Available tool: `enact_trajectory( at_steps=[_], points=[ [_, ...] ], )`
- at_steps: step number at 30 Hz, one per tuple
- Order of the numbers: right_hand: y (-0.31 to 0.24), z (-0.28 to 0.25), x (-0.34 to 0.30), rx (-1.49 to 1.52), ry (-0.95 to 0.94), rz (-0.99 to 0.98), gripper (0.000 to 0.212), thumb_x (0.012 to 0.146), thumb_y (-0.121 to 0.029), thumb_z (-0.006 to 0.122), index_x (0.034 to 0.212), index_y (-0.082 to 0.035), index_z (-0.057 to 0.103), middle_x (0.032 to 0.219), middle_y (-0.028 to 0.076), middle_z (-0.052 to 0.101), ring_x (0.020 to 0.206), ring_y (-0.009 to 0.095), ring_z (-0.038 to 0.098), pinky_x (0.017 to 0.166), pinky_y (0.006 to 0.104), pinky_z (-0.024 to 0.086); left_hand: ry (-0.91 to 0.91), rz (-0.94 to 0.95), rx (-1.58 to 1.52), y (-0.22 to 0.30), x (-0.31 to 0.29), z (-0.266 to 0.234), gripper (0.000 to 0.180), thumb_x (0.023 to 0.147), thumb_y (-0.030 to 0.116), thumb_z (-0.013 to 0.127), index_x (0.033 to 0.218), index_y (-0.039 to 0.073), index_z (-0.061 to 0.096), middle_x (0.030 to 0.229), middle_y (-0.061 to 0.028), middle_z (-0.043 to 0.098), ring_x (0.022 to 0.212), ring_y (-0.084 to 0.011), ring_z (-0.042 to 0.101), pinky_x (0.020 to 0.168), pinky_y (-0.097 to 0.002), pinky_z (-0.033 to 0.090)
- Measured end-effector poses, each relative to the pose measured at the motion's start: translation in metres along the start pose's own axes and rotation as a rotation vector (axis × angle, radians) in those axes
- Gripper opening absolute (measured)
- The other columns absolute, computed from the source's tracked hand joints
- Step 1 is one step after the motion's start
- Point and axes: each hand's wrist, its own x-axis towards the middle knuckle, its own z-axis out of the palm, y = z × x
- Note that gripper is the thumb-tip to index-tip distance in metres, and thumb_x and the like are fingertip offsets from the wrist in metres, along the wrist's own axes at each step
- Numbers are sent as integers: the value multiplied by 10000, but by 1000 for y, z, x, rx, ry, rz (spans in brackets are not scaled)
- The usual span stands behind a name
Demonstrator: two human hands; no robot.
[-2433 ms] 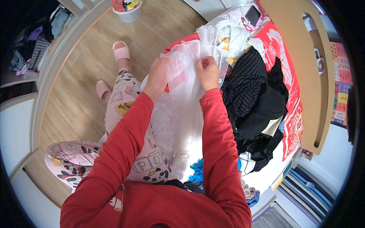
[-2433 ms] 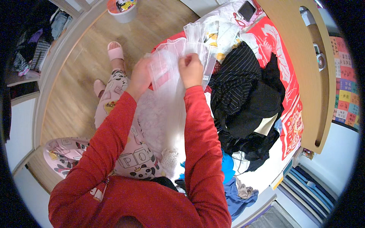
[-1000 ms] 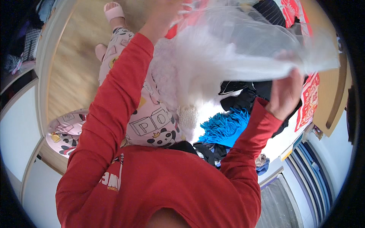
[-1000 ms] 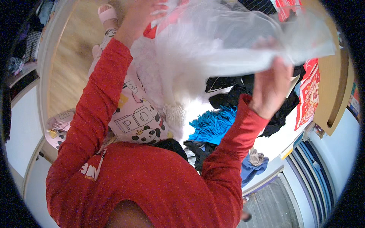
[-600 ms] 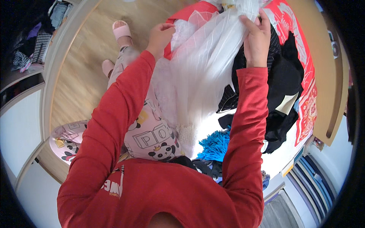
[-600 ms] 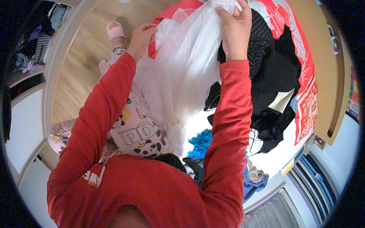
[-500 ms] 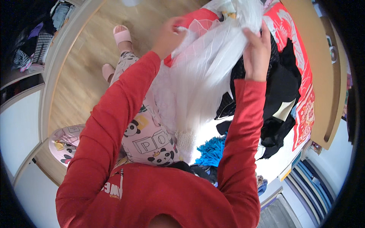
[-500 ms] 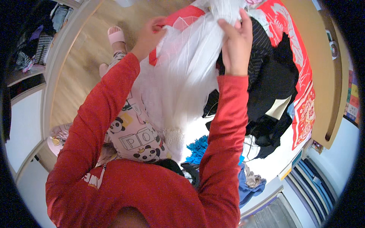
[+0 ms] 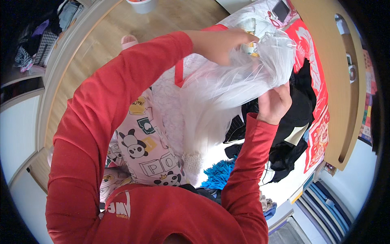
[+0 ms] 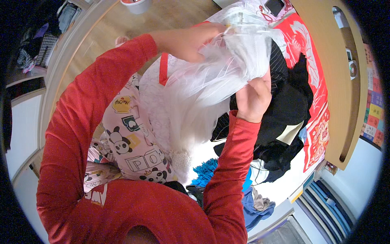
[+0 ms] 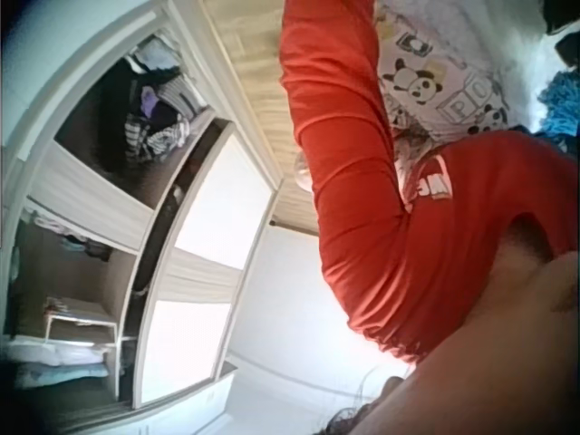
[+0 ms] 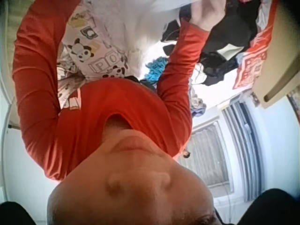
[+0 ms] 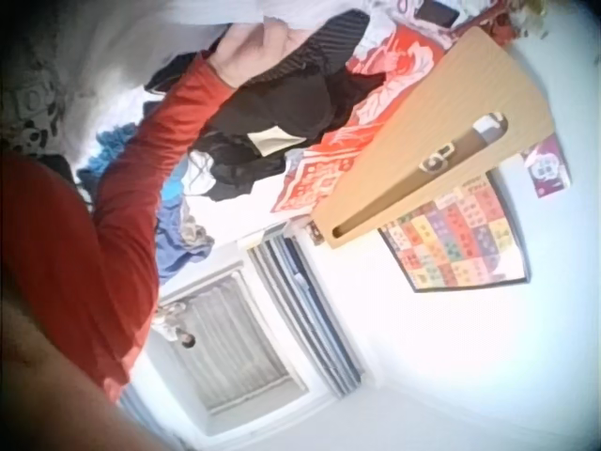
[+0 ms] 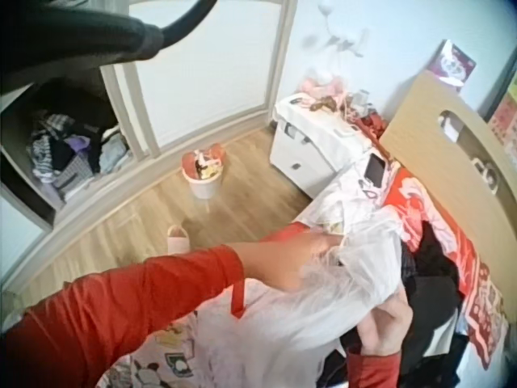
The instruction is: The person sits on the floor and folds a piece of white mesh fabric. They roll the fabric into a tight cylinder, then fold it into a compact square shape, and finally place it into a small clear plastic bag.
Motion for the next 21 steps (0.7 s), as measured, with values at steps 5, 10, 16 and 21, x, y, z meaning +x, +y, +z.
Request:
enact_trajectory(
  at_steps=[5, 10, 16, 21],
  points=[
    [2, 13, 8, -54, 43, -85, 499, 687, -35, 471, 1174, 59, 414, 1136, 175, 500, 1047, 290, 487, 934, 409, 361, -335, -189, 180, 7, 14, -7, 342, 661, 141, 539, 987, 42, 568, 885, -157, 600, 823, -267, 577, 724, -342, 444],
    [2, -19, 46, -251, 198, -53, 385, 722, 44, 420, 1104, 32, 460, 1012, 131, 551, 893, 220, 546, 818, 337, 437, -535, -416, 125, -16, 16, -79, 304, 766, 321, 594, 760, 19, 559, 693, -23, 567, 568, -153, 535, 528, -272, 426],
    [59, -83, 106, -675, 379, 116, 289, 685, 31, 552, 966, 16, 487, 817, 56, 556, 708, 131, 517, 601, 240, 408, -294, -624, 805, -42, -4, -66, 163, 667, 131, 506, 720, 8, 600, 839, -153, 613, 843, -281, 580, 727, -391, 440],
    [88, -97, 109, -1006, 430, -2, 345, 688, -24, 626, 992, 36, 475, 800, 50, 558, 672, 118, 506, 604, 225, 407, -140, -684, 809, -89, -43, -49, 175, 750, 182, 479, 853, 85, 583, 842, -102, 601, 863, -275, 568, 746, -451, 382]
  ],
)
